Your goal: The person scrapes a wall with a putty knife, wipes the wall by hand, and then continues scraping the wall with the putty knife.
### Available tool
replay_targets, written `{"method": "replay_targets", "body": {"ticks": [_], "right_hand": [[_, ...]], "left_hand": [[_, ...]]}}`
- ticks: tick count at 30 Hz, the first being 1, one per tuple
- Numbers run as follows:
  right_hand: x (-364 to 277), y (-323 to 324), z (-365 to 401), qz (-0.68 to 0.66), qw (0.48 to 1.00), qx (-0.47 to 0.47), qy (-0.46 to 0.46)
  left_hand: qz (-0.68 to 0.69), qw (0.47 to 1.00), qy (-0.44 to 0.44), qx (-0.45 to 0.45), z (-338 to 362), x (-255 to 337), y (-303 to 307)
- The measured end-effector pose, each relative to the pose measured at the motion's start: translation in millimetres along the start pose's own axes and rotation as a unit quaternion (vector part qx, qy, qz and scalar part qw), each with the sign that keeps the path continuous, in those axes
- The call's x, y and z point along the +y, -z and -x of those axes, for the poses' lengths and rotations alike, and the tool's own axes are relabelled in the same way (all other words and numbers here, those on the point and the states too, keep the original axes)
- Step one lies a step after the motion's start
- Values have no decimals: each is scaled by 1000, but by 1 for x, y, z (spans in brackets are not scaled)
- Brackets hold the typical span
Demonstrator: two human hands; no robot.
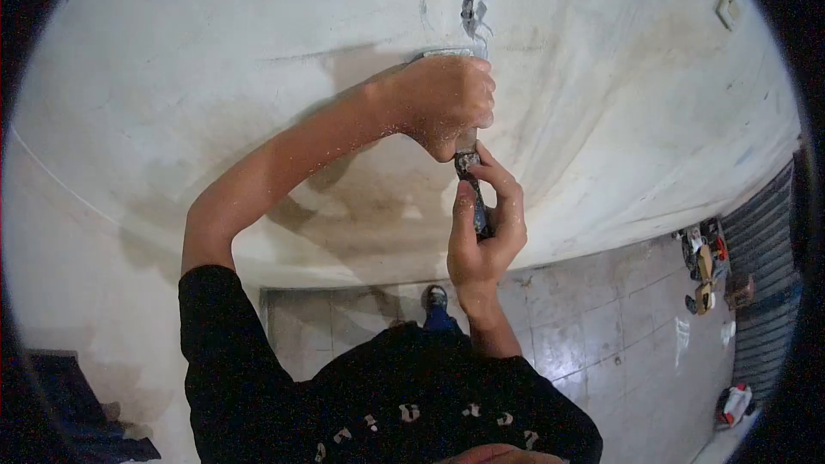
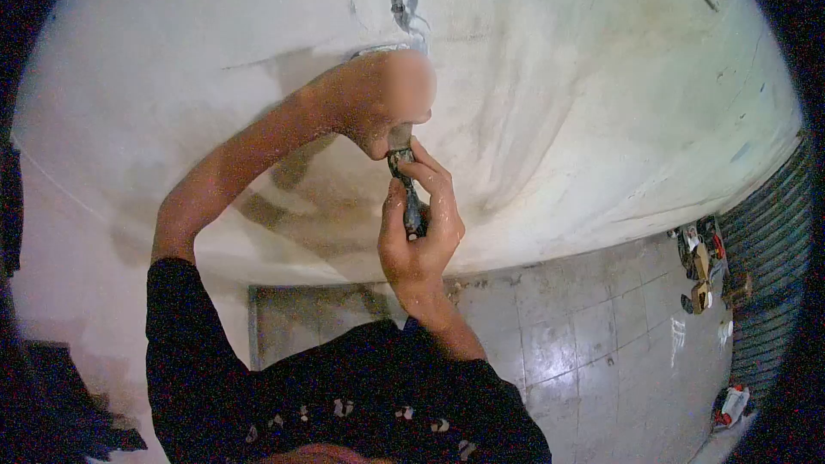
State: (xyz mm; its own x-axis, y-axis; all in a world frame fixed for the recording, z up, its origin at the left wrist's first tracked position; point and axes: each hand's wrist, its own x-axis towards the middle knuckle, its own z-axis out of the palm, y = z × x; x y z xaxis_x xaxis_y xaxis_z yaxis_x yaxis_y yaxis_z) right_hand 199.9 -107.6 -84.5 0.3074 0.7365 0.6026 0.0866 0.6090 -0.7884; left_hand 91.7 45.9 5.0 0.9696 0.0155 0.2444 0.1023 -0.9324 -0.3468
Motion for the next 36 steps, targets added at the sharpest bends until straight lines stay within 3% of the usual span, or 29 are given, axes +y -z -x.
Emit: {"method": "replay_targets", "body": {"ticks": [2,5,6,9,10,11,12,14,19,21,22,23,26,28,33,36], "right_hand": [[13,4,8,16,1000,-9,13],[15,-5,-9,61,987,19,145],[3,-5,-8,-21,998,24,57],[-4,2,-6,-13,999,7,-31],[12,4,-1,9,998,17,54],[18,4,-4,27,997,12,70],[21,4,-3,46,995,8,84],[19,1,-9,37,995,20,96],[5,5,5,-13,999,23,-24],[16,2,-3,-1,1000,16,16],[21,0,-8,16,999,16,45],[21,-1,-8,35,997,16,72],[5,0,-8,-2,1000,21,-9],[6,3,6,-1,999,17,-39],[11,-4,-6,22,999,12,48],[10,-3,-2,-36,999,11,-32]], "left_hand": [[-1,1000,-5,7,3,2,-9],[10,1000,-19,11,1,1,-4],[8,1000,-14,10,-2,-4,2],[11,1000,-4,10,-5,4,-1],[21,1000,-11,7,-2,8,-13],[19,1000,-17,4,-2,6,-15],[1,998,0,-55,-2,5,-16],[-2,1000,-16,-20,-8,-8,2],[9,1000,-1,-6,-6,3,-4],[-1,999,8,-33,-1,5,-16],[-16,998,-44,44,-4,-2,-11],[-11,999,-29,26,-4,-4,-7],[-10,1000,7,-15,-8,-2,5],[25,1000,-9,11,2,13,-18],[-23,999,-10,-20,-4,-5,6],[-2,1000,-2,1,3,7,-3]]}}
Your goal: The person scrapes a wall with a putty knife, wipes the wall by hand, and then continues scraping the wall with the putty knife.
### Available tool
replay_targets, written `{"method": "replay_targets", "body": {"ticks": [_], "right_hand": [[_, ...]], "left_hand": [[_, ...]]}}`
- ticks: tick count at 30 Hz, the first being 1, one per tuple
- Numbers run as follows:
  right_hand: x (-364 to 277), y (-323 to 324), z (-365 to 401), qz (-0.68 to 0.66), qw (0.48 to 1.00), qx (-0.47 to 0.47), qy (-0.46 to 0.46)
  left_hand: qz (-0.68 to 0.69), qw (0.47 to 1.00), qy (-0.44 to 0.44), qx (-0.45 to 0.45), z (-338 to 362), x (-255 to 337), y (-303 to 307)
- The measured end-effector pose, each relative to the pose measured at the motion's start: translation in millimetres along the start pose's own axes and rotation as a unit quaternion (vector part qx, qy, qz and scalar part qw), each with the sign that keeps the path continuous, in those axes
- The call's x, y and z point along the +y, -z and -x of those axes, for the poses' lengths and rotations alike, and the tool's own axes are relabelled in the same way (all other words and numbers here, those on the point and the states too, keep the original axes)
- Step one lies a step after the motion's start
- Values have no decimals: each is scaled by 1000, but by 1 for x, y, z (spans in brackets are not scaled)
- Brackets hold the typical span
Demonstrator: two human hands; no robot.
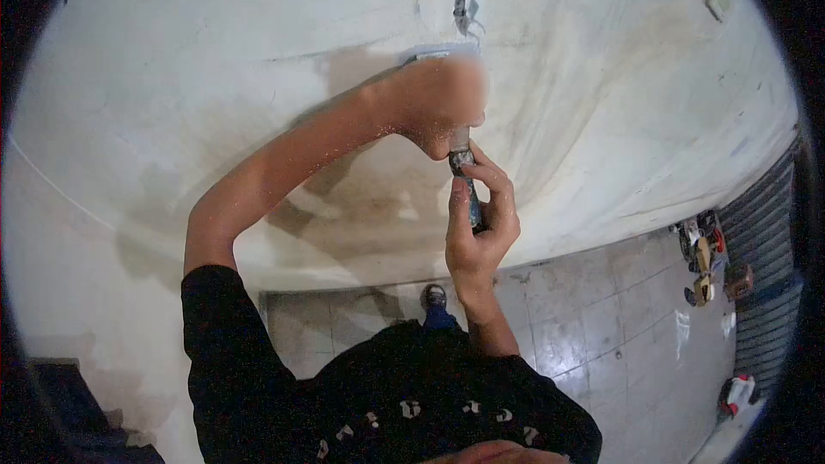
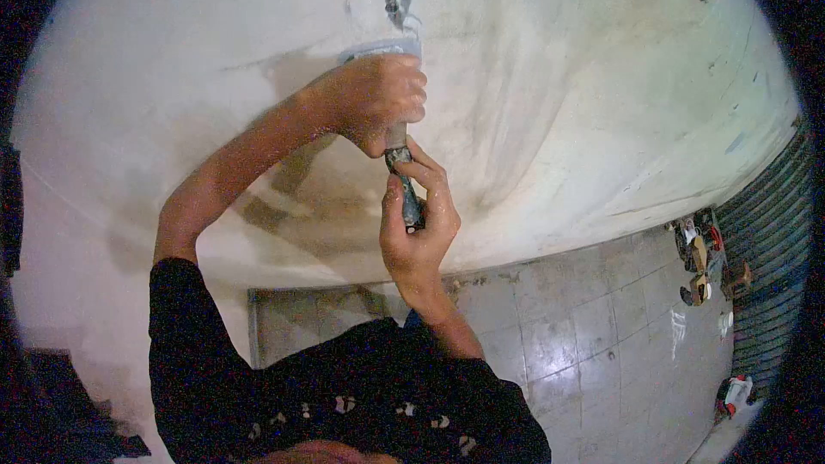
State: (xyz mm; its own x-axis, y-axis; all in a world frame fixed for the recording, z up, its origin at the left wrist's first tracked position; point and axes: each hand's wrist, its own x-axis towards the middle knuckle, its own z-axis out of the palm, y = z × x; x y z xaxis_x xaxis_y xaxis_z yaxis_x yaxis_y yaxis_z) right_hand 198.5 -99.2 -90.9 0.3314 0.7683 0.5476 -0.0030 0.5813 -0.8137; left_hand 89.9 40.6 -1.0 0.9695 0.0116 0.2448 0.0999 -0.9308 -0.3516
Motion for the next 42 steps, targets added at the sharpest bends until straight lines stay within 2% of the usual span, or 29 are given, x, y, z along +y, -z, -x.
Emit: {"method": "replay_targets", "body": {"ticks": [1,4,5,6,10,12,14,16,20,24,27,28,30,33,34,37,38,41,42], "right_hand": [[0,2,5,-2,1000,-3,-13],[13,-2,3,59,995,-13,79],[10,-6,0,57,995,-8,83],[3,-8,0,58,995,-4,84],[3,-9,14,27,999,-3,30],[8,-15,6,43,996,-11,77],[7,-19,-1,45,993,-11,107],[-2,-19,0,37,996,-9,86],[7,-15,21,41,998,-31,27],[-1,-29,2,49,993,-7,105],[-5,-24,6,25,997,-16,75],[0,-20,11,68,991,-24,109],[4,-26,11,83,990,-32,112],[-6,-32,5,54,993,-24,99],[-9,-31,4,57,993,-24,97],[-2,-24,20,69,994,-54,63],[2,-24,24,70,994,-69,48],[-8,-34,20,68,992,-50,89],[-11,-33,20,57,994,-50,72]], "left_hand": [[6,1000,3,-3,3,8,-7],[-15,1000,19,-18,6,-5,7],[-18,999,26,-24,6,-9,12],[9,1000,4,9,7,-11,11],[3,999,28,-22,18,2,0],[17,999,27,-29,24,0,-4],[-18,1000,3,2,19,-13,16],[-35,999,13,3,17,-11,28],[-6,1000,19,8,30,1,4],[-16,1000,6,22,27,-9,21],[1,1000,6,29,28,-5,16],[5,1000,13,23,32,2,6],[-4,999,7,31,41,0,2],[-31,999,0,40,33,-11,33],[-23,999,32,27,34,-10,34],[24,998,41,32,46,7,5],[28,999,31,-25,48,9,6],[22,999,31,25,51,3,17],[17,999,31,29,49,5,19]]}}
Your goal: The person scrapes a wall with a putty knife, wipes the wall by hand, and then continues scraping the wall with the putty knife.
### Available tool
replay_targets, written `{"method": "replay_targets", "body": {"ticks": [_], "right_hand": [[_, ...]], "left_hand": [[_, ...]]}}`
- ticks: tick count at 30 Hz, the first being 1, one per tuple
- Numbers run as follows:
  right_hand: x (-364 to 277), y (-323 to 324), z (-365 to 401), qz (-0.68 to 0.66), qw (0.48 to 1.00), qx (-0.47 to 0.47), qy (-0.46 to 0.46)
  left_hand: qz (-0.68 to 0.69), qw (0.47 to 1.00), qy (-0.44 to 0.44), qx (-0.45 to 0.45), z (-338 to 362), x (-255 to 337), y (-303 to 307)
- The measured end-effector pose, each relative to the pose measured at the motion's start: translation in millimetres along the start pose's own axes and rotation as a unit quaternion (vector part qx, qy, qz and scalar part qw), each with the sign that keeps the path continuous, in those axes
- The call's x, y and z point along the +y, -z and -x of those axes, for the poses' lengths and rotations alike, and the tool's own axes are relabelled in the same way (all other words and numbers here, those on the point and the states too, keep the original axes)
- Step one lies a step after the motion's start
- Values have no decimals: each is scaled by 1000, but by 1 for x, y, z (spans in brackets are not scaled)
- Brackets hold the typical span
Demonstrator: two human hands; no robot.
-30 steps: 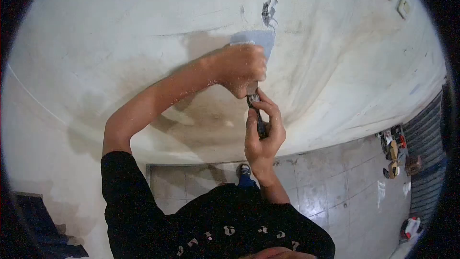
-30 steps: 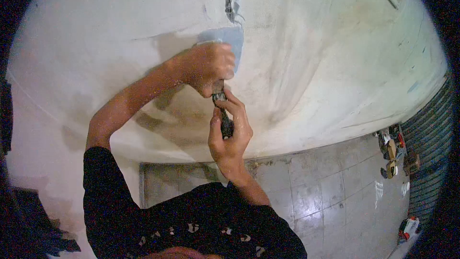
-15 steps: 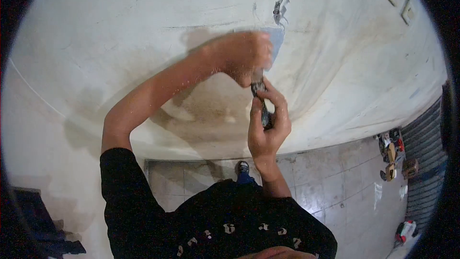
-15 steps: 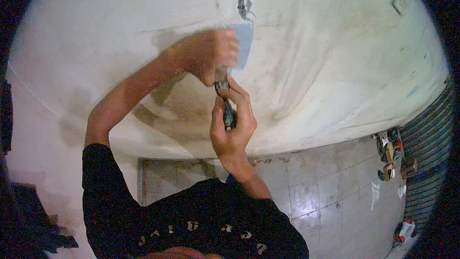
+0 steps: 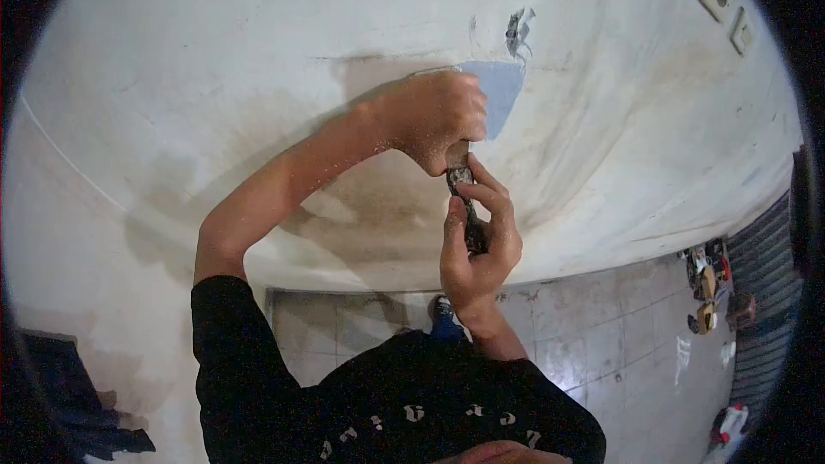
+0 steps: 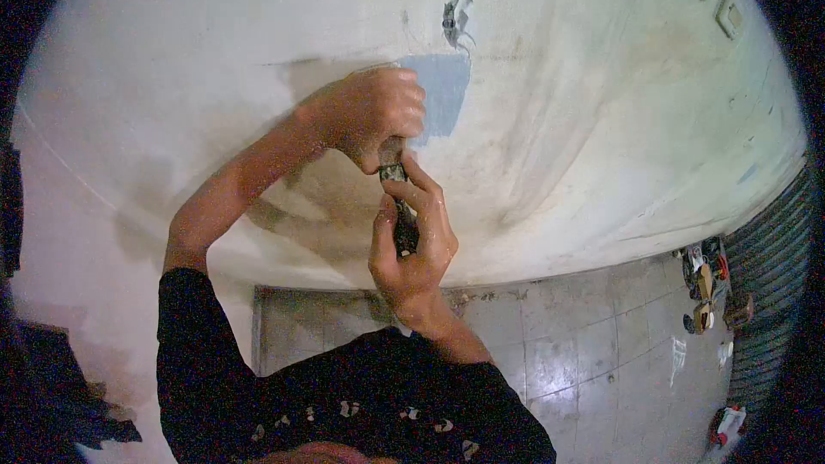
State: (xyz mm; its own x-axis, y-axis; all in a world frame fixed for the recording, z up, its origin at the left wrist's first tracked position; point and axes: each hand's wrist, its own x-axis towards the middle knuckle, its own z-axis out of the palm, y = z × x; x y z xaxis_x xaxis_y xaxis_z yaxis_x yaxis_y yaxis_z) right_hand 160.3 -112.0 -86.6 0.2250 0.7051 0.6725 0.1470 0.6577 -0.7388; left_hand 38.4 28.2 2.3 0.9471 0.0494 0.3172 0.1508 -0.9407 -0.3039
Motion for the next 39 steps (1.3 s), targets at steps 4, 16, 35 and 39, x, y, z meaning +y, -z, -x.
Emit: {"method": "replay_targets", "body": {"ticks": [4,16,35,39], "right_hand": [[6,2,8,-18,999,-5,-31],[11,2,11,-4,1000,-2,2],[3,-15,5,-12,1000,7,-3],[14,-10,7,49,996,0,72]], "left_hand": [[10,1000,6,-20,4,14,-6],[-22,998,21,-62,6,2,-6],[-36,999,-17,-27,9,-4,19],[-14,998,19,-59,14,2,3]]}}
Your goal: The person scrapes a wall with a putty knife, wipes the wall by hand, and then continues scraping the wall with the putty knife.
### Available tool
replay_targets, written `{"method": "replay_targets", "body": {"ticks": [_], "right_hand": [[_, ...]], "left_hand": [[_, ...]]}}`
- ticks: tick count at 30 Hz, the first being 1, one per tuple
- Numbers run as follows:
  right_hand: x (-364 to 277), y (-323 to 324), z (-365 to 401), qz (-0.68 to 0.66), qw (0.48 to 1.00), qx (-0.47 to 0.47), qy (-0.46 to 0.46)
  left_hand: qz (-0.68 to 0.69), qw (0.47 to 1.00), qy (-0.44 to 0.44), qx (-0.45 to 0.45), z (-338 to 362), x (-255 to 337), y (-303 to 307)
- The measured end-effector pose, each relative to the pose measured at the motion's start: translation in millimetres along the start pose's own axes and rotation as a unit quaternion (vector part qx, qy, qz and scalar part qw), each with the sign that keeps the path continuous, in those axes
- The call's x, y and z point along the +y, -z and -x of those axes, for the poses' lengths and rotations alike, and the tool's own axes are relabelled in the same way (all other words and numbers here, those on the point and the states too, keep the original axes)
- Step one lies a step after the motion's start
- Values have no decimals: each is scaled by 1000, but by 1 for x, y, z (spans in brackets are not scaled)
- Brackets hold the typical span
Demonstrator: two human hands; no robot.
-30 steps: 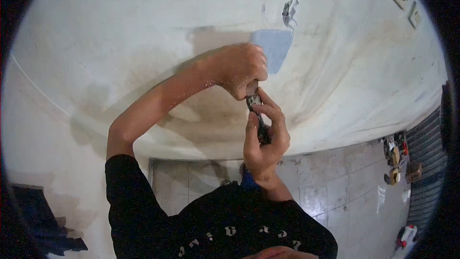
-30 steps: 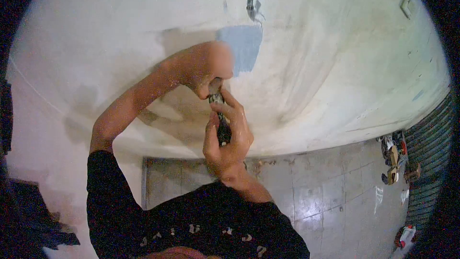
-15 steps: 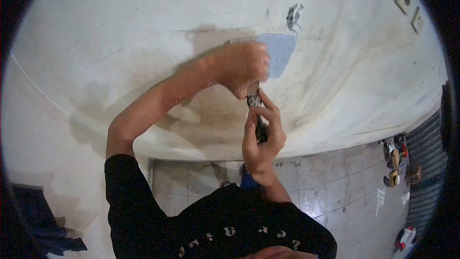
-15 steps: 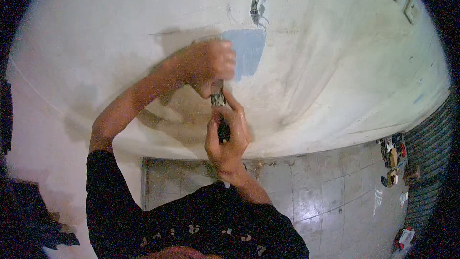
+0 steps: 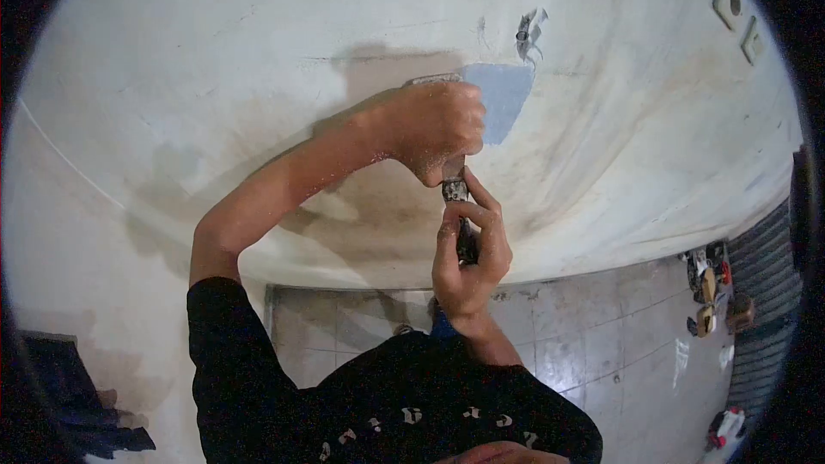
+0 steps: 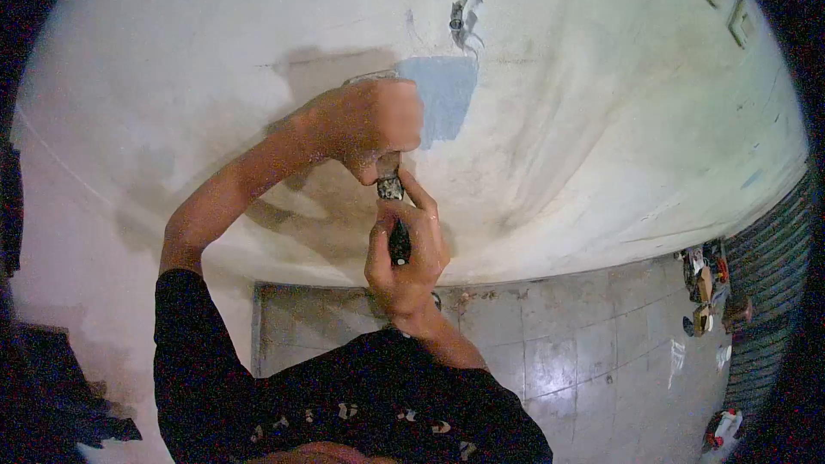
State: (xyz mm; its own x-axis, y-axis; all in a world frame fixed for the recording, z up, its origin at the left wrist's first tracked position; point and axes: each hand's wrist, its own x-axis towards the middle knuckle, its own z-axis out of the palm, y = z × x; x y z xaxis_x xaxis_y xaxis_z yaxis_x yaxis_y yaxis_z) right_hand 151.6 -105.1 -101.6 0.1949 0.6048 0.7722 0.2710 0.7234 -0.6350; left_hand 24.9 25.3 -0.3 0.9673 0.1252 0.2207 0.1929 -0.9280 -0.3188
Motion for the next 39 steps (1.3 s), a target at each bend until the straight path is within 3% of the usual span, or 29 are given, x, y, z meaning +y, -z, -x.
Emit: {"method": "replay_targets", "body": {"ticks": [4,18,21,27,31,34,36,39], "right_hand": [[-10,4,3,-48,996,-5,-78],[-16,1,-9,-53,996,-1,-67],[0,2,4,-7,1000,-2,-23],[-1,1,-3,-55,996,12,-70],[2,3,-3,-22,999,9,-29],[-15,6,-10,-64,992,-1,-110],[-6,9,2,-33,995,-4,-91],[-9,2,-7,-48,997,9,-63]], "left_hand": [[-3,999,-9,48,-1,5,-2],[-19,999,8,37,-4,-1,10],[-2,1000,-2,29,-1,1,-1],[-1,999,-11,38,-4,-3,-1],[-10,999,5,35,-6,-4,-1],[-11,999,2,31,-9,-2,3],[-14,999,36,12,-4,6,-7],[-9,999,6,36,-6,-3,0]]}}
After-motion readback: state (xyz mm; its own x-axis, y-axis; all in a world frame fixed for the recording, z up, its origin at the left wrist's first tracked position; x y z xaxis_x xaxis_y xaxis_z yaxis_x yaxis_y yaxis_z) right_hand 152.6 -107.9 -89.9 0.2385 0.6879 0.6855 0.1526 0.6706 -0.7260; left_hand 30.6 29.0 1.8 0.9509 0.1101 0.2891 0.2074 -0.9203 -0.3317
